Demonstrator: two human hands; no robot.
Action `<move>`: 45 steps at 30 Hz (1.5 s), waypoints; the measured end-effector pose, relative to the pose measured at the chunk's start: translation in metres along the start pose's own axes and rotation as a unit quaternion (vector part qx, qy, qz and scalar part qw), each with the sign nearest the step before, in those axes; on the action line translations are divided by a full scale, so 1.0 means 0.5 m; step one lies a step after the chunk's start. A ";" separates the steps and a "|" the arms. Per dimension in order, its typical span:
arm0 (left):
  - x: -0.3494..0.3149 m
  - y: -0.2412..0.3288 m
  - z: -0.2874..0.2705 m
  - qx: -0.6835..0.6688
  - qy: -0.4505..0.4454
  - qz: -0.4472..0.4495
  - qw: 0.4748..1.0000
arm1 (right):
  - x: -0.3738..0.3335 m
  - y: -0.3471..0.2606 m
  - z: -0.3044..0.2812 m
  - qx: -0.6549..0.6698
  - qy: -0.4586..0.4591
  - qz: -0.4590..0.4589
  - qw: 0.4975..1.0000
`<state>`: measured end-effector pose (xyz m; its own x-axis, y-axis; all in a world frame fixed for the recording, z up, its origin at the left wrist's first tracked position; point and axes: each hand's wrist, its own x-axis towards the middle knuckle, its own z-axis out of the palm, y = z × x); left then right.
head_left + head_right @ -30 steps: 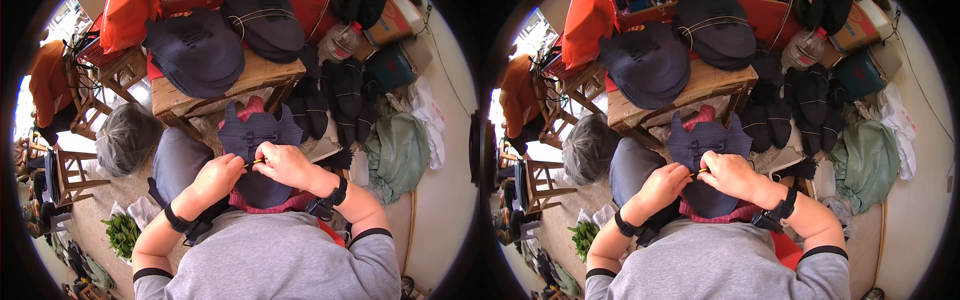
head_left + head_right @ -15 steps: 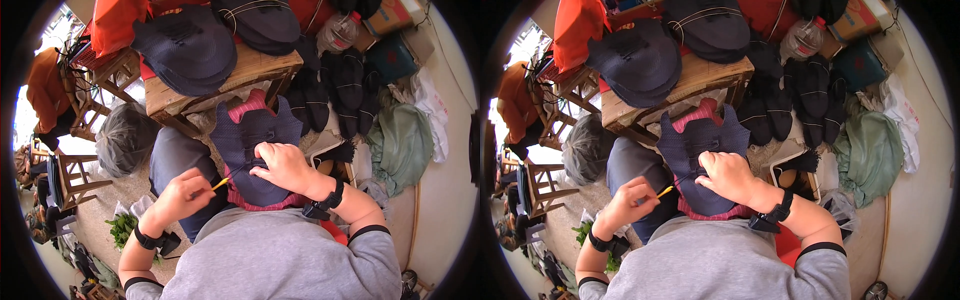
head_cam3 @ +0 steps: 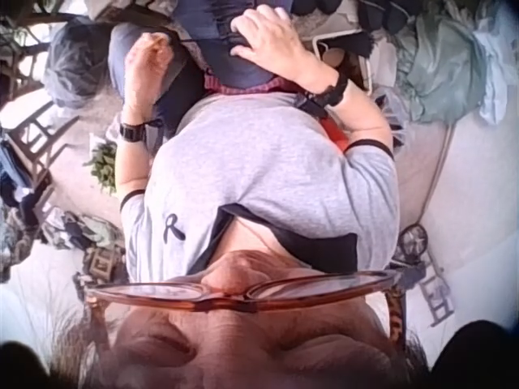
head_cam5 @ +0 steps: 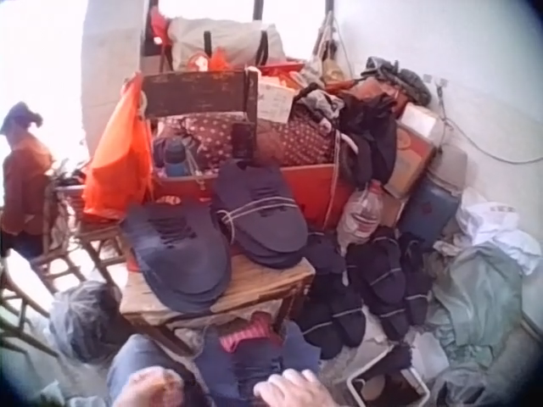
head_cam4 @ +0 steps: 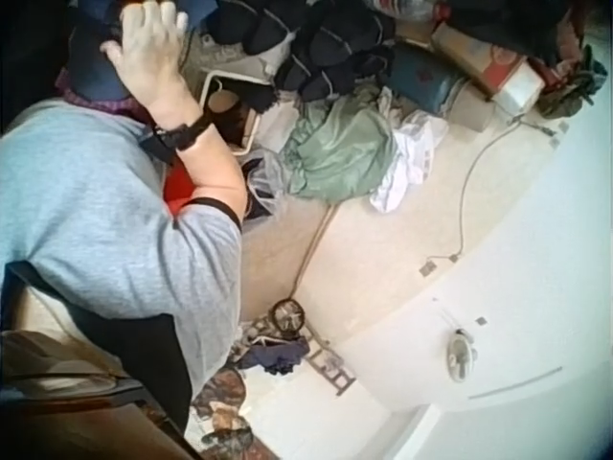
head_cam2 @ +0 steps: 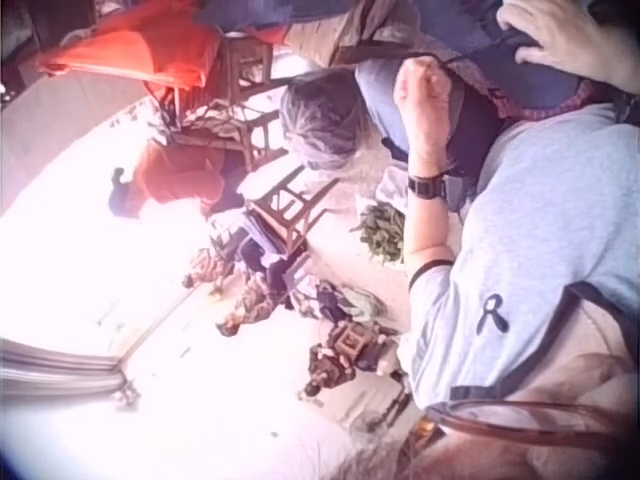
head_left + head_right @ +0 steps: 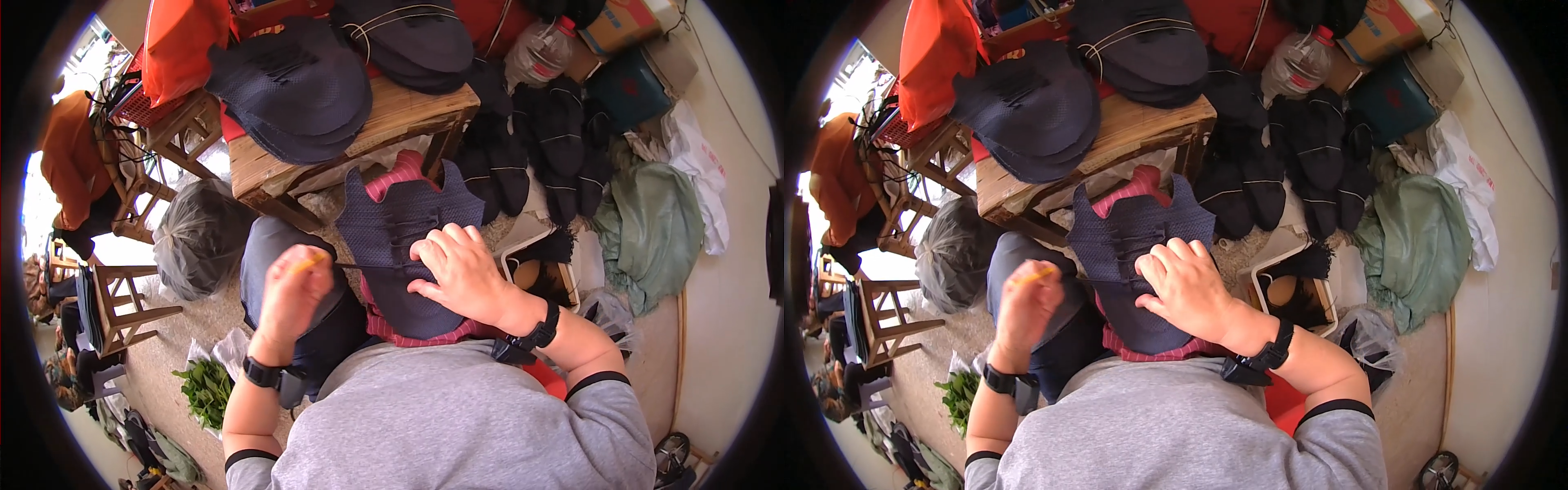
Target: Lacing a black shoe upper with a yellow stitching tool.
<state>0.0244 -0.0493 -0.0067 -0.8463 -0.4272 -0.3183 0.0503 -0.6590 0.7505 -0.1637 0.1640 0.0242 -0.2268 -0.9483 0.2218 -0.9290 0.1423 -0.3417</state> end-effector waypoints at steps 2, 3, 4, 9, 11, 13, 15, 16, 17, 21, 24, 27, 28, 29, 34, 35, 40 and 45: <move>0.006 0.042 -0.030 -0.097 0.012 0.067 0.993 | -0.010 0.003 0.007 0.016 0.002 0.016 1.000; 0.006 0.058 -0.056 -0.121 -0.001 0.093 0.988 | -0.012 0.002 0.009 0.015 0.004 0.018 1.000; 0.002 0.072 -0.082 -0.145 -0.013 0.120 0.982 | -0.013 0.001 0.012 0.034 0.020 0.023 0.999; -0.010 0.097 -0.102 -0.156 0.098 0.155 0.971 | -0.014 0.009 0.008 0.070 0.048 0.036 0.996; -0.007 0.101 -0.095 -0.125 0.103 0.163 0.973 | -0.019 0.018 0.011 0.136 0.049 0.058 0.988; -0.017 0.093 -0.037 -0.062 0.122 0.146 0.980 | -0.020 0.032 0.011 0.192 0.048 0.074 0.977; -0.026 0.073 0.008 0.040 0.066 0.104 0.992 | -0.015 0.043 -0.001 0.264 0.024 0.087 0.960; -0.031 0.060 0.030 0.071 -0.001 0.062 0.996 | -0.004 0.033 -0.012 0.266 0.022 0.084 0.960; -0.031 0.049 0.055 0.113 -0.050 0.024 0.992 | 0.011 0.018 -0.022 0.317 0.021 0.046 0.947; -0.011 -0.010 0.118 0.211 -0.207 -0.044 0.954 | 0.028 -0.011 -0.019 0.462 -0.017 -0.022 0.886; -0.008 -0.023 0.123 0.194 -0.228 -0.079 0.951 | 0.013 -0.015 -0.034 0.667 -0.057 0.127 0.732; -0.002 -0.004 0.139 0.333 -0.291 -0.016 0.897 | -0.012 0.055 -0.045 0.720 -0.018 0.218 0.658; 0.000 -0.007 0.130 0.334 -0.292 -0.018 0.896 | -0.019 0.078 -0.059 0.718 -0.037 0.242 0.651; 0.000 -0.016 0.119 0.390 -0.283 0.028 0.876 | -0.023 0.088 -0.072 0.653 -0.053 0.256 0.711; 0.008 -0.031 0.144 0.521 -0.194 0.149 0.818 | -0.063 0.124 -0.050 0.581 -0.035 0.294 0.758; 0.017 -0.036 0.143 0.579 -0.208 0.224 0.756 | -0.064 0.126 -0.056 0.582 -0.036 0.294 0.757; 0.025 -0.052 0.145 0.654 -0.226 0.299 0.657 | -0.069 0.139 -0.069 0.345 -0.159 0.193 0.905; 0.034 -0.049 0.143 0.664 -0.256 0.280 0.644 | -0.053 0.131 -0.060 0.325 -0.172 0.190 0.910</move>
<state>-0.0290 0.0039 0.0108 -0.9741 0.1157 0.1943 0.2120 0.7664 0.6064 -0.2274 0.2071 0.0232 -0.2867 -0.9142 -0.2865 -0.4080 0.3870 -0.8269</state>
